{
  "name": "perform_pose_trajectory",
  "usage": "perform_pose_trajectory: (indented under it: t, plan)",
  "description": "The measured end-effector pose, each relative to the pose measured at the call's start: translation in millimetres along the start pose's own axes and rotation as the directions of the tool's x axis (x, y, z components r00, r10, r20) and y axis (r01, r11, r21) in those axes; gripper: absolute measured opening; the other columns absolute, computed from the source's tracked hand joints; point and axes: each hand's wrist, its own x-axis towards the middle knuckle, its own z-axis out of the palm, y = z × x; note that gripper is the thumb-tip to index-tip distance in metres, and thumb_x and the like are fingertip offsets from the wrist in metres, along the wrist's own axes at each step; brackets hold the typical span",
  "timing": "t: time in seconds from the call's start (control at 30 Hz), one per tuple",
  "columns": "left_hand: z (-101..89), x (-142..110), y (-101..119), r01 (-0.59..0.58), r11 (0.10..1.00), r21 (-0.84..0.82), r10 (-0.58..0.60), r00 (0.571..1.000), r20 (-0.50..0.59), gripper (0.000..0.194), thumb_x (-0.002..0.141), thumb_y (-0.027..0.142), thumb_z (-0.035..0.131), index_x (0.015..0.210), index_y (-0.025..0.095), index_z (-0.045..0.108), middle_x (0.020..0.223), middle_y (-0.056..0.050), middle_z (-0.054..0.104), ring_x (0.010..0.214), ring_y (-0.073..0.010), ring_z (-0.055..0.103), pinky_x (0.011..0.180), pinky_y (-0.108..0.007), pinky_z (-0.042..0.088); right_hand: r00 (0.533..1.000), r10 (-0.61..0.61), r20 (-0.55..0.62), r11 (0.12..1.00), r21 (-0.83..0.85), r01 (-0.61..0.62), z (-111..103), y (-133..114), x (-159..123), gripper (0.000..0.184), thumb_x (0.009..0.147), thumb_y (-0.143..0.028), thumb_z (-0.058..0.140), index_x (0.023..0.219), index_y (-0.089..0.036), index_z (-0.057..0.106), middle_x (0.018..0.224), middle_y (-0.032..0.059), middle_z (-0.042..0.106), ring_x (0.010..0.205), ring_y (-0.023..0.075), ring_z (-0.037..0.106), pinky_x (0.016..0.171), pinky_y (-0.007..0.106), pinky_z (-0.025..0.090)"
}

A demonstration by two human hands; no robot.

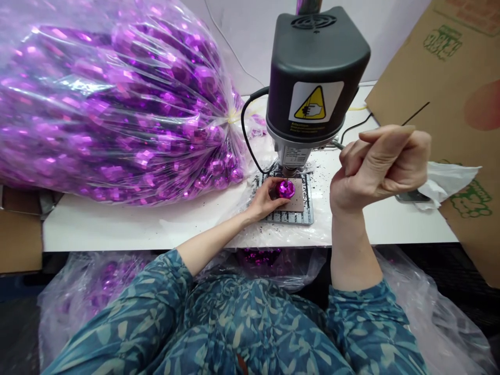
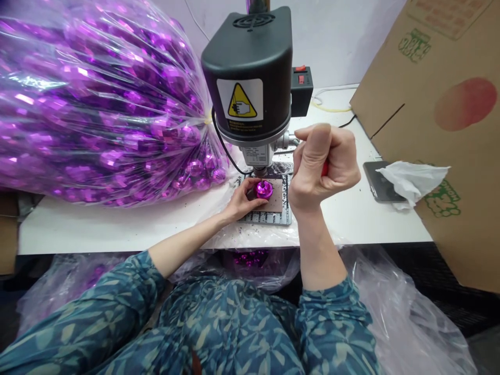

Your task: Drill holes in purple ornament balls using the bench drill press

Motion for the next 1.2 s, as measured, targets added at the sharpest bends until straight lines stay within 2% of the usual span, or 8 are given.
perform_pose_trajectory:
  t: [0.23,0.4,0.7,0.83,0.97,1.07,1.13,1.2]
  plan:
    - [-0.4,-1.4,-0.1,-0.031,0.999,0.013,0.031,0.999,0.017,0.063,0.083,0.034,0.091,0.133,0.019,0.055,0.130,-0.014,0.072,0.122,-0.0291,0.072,0.108,-0.050,0.059,0.990,-0.131,-0.044,0.991,0.030,0.132,-5.0,17.3,-8.3,0.034,0.102,-0.045,0.054,0.079,-0.020,0.055,0.057,-0.0060,0.024,0.041,-0.0036,0.025,0.045,0.016,0.028]
    - [0.3,-1.3,-1.5,-0.031,0.999,0.016,0.030,0.999,0.017,0.063,0.084,0.035,0.090,0.133,0.020,0.055,0.131,-0.014,0.071,0.122,-0.0287,0.072,0.107,-0.049,0.059,0.969,-0.247,-0.032,0.964,0.095,0.249,-10.3,30.9,-13.2,0.024,0.103,-0.038,0.050,0.088,-0.023,0.061,0.058,-0.0063,0.031,0.040,-0.0020,0.020,0.043,0.018,0.025]
    - [0.4,-1.6,-0.7,-0.029,1.000,0.003,0.029,1.000,0.001,0.063,0.081,0.032,0.092,0.131,0.019,0.057,0.128,-0.013,0.073,0.119,-0.0276,0.072,0.108,-0.048,0.059,0.948,-0.319,-0.004,0.930,0.193,0.314,-19.3,44.5,-22.8,0.031,0.104,-0.040,0.047,0.083,-0.020,0.058,0.050,-0.0084,0.022,0.036,-0.0015,0.016,0.042,0.017,0.024]
    - [2.3,-0.1,0.5,-0.018,1.000,0.005,0.018,1.000,0.009,0.062,0.082,0.028,0.092,0.132,0.019,0.056,0.128,-0.013,0.073,0.119,-0.0277,0.073,0.107,-0.048,0.059,0.972,-0.232,-0.030,0.957,0.173,0.234,-10.5,27.3,-11.9,0.033,0.101,-0.041,0.057,0.077,-0.018,0.056,0.048,-0.0096,0.022,0.035,-0.0024,0.018,0.041,0.017,0.023]
    - [3.4,1.2,6.5,0.019,0.998,0.057,-0.017,0.999,-0.046,0.060,0.078,0.025,0.093,0.128,0.017,0.060,0.127,-0.014,0.073,0.118,-0.0294,0.072,0.105,-0.047,0.058,1.000,0.030,0.010,0.997,0.069,-0.030,11.8,5.0,22.4,0.038,0.093,-0.049,0.064,0.074,-0.016,0.062,0.054,-0.0073,0.042,0.040,-0.0019,0.041,0.041,0.018,0.022]
    - [-2.4,-14.2,20.5,-0.005,0.983,0.185,0.027,0.993,-0.115,0.056,0.080,0.030,0.092,0.126,0.019,0.064,0.125,-0.013,0.073,0.118,-0.0309,0.070,0.105,-0.049,0.057,0.988,0.152,0.005,0.987,0.054,-0.152,22.6,-1.2,41.5,0.048,0.081,-0.060,0.068,0.067,-0.014,0.058,0.050,-0.0080,0.039,0.037,-0.0018,0.036,0.038,0.019,0.018]
    - [-10.3,-38.2,34.6,-0.088,0.960,0.266,0.105,0.993,-0.050,0.050,0.084,0.038,0.090,0.125,0.021,0.067,0.124,-0.011,0.074,0.118,-0.0310,0.070,0.105,-0.049,0.056,0.981,0.190,0.029,0.981,0.017,-0.191,24.0,-2.0,45.3,0.044,0.087,-0.053,0.065,0.069,-0.014,0.058,0.051,-0.0085,0.040,0.039,-0.0034,0.037,0.042,0.017,0.019]
    - [-20.2,-70.3,49.7,-0.185,0.939,0.290,0.147,0.978,0.148,0.047,0.088,0.046,0.086,0.124,0.022,0.069,0.121,-0.011,0.075,0.115,-0.0297,0.070,0.104,-0.048,0.057,0.979,0.201,0.033,0.980,-0.017,-0.200,23.0,-2.8,44.2,0.037,0.094,-0.042,0.061,0.071,-0.013,0.059,0.052,-0.0087,0.041,0.041,-0.0050,0.039,0.046,0.015,0.020]
